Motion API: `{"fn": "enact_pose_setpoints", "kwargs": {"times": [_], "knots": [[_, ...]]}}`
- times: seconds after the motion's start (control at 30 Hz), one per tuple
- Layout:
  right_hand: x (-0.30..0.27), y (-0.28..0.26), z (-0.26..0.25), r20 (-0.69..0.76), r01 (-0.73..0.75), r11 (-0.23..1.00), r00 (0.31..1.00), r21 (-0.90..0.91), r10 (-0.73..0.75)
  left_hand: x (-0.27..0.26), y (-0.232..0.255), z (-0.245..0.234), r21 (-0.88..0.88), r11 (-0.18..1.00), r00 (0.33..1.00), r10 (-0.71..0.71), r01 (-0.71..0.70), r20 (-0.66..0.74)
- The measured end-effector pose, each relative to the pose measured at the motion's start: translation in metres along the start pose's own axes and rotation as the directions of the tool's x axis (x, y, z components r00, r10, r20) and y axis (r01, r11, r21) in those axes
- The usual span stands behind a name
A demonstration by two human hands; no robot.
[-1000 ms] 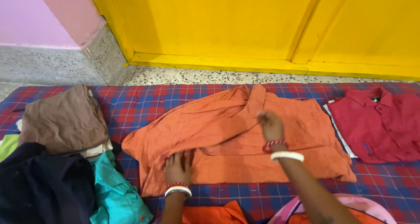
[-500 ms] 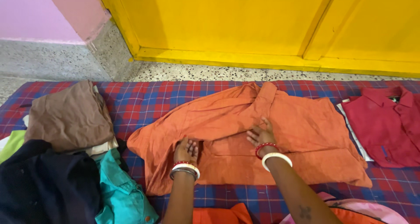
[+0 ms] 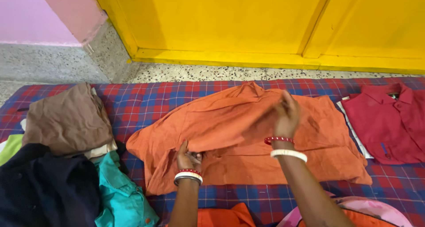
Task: The person buttons an orange shirt by hand and then folds it on a patterned mat.
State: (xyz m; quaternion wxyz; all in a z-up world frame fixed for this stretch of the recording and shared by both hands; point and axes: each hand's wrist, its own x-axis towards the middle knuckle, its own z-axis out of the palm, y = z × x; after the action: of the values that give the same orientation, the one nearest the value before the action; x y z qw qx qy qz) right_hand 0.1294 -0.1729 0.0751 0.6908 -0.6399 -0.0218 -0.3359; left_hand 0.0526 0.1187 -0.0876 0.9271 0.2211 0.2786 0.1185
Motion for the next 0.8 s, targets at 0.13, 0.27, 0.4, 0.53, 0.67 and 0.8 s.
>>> {"fn": "enact_pose_setpoints", "kwargs": {"times": [0.13,0.27,0.4,0.53,0.67,0.8], "knots": [[0.024,-0.026,0.022,0.388,-0.401,0.903,0.816,-0.155,0.429,-0.021,0.020,0.020,-0.039,0.999,0.996,0.019,-0.016,0.085],[-0.001,0.056,0.000,0.364,-0.367,0.856,0.790,-0.364,0.494,-0.034,0.038,0.029,0.056,0.998,1.000,0.019,-0.019,0.007],[-0.065,0.134,-0.020,0.528,0.236,0.813,0.843,-0.531,0.100,-0.033,0.031,0.013,0.139,0.990,0.997,0.017,-0.006,-0.075],[-0.097,0.105,-0.019,0.608,0.438,0.585,0.784,-0.683,0.124,-0.016,0.020,-0.011,0.236,0.972,0.999,-0.004,0.016,-0.051],[-0.085,0.075,-0.014,0.595,0.509,0.415,0.796,-0.754,0.105,0.007,0.007,-0.033,0.293,0.955,0.999,-0.025,0.034,-0.033],[-0.050,0.070,-0.026,0.472,0.384,0.473,0.878,-0.793,0.078,0.008,0.007,-0.041,0.344,0.938,0.992,-0.011,-0.033,0.127]]}}
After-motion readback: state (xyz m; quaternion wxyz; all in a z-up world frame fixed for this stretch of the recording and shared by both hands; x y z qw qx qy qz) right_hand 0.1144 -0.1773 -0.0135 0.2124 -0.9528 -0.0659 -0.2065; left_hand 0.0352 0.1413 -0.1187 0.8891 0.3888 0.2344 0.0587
